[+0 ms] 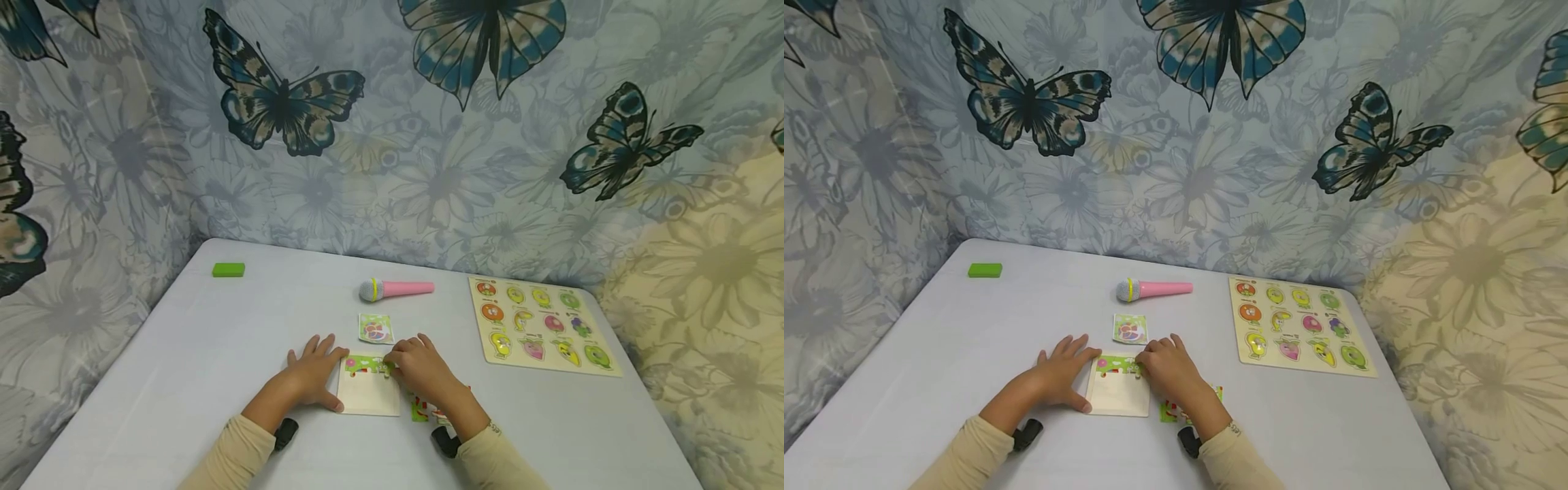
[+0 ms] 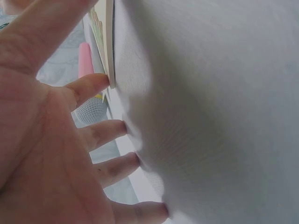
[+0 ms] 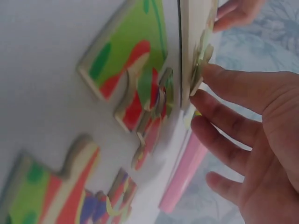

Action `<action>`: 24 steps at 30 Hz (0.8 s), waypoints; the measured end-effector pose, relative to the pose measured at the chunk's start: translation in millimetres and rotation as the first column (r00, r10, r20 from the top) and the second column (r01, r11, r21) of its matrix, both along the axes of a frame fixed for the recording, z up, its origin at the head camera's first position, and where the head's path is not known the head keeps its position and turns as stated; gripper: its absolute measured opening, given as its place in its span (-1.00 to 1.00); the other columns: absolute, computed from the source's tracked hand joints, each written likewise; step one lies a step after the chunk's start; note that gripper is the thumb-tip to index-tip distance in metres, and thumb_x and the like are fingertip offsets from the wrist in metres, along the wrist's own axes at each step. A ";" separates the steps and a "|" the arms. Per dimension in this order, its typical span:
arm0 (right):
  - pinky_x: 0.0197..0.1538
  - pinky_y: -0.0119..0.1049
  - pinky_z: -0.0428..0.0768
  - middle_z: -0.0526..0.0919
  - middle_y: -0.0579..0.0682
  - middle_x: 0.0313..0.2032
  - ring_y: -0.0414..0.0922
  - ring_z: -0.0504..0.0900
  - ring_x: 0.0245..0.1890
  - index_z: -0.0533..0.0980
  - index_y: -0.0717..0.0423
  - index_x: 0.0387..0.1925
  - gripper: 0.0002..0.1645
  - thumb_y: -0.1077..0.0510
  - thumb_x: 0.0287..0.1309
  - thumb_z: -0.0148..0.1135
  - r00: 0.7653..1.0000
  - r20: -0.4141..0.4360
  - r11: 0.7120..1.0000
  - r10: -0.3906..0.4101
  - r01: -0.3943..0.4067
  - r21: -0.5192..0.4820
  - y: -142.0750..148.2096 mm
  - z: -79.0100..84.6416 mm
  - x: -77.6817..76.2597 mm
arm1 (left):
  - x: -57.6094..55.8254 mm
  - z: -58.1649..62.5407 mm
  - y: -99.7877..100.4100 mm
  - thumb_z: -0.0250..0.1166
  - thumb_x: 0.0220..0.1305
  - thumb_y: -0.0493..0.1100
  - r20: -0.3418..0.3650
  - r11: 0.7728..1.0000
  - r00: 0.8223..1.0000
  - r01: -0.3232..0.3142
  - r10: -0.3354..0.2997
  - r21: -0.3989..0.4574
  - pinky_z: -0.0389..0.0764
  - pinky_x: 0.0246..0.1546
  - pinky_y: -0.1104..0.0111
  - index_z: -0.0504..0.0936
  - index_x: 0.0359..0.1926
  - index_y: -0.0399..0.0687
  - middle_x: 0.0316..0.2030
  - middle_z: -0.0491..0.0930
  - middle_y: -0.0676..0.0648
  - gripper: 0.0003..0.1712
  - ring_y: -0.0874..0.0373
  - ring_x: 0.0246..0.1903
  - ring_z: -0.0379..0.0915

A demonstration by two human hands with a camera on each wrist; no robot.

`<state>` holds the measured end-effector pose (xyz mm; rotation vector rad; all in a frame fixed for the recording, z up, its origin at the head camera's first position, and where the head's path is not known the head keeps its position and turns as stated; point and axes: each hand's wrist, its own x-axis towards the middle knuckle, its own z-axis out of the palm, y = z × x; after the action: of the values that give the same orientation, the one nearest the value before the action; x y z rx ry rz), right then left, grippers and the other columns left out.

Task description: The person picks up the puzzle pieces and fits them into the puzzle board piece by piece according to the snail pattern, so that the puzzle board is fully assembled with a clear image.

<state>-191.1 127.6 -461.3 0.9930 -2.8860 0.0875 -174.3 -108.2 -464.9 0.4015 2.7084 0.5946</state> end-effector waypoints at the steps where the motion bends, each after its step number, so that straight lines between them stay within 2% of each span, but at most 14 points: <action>1: 0.26 0.14 0.36 0.70 -0.10 -0.18 -0.03 0.61 -0.07 0.70 -0.04 -0.18 -0.78 0.14 0.08 0.41 1.000 -0.002 1.000 -0.002 0.002 -0.002 -0.8 -0.3 0.1 | -0.1 0.1 0.0 0.65 -0.33 0.12 -0.001 1.000 1.000 0.000 0.000 0.000 -0.06 0.16 -0.50 0.34 0.36 0.00 0.47 0.03 -0.29 0.15 -0.36 0.45 -0.21; 15: 0.27 0.15 0.36 0.68 -0.10 -0.17 -0.03 0.60 -0.04 0.70 -0.09 -0.18 -0.77 0.13 0.05 0.44 0.999 -0.036 0.999 -0.040 0.041 0.012 -7.2 -6.6 1.6 | 0.8 1.1 0.5 0.65 -0.33 0.10 0.000 1.000 1.000 -0.004 0.004 0.000 -0.06 0.17 -0.50 0.35 0.35 -0.01 0.47 0.03 -0.29 0.14 -0.37 0.45 -0.21; 24: 0.24 0.12 0.40 0.67 -0.08 -0.13 -0.02 0.61 -0.02 0.69 -0.07 -0.14 -0.74 0.10 0.08 0.42 0.999 -0.017 0.999 -0.048 0.048 -0.005 -5.8 -4.0 5.4 | 0.1 -0.9 -0.7 0.65 -0.32 0.11 -0.003 1.000 1.000 0.003 -0.003 0.003 -0.06 0.17 -0.49 0.34 0.36 0.00 0.47 0.02 -0.29 0.14 -0.36 0.45 -0.21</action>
<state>-185.7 121.8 -465.2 0.9184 -2.8906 0.0824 -174.2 -109.0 -465.8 0.4068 2.7098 0.5973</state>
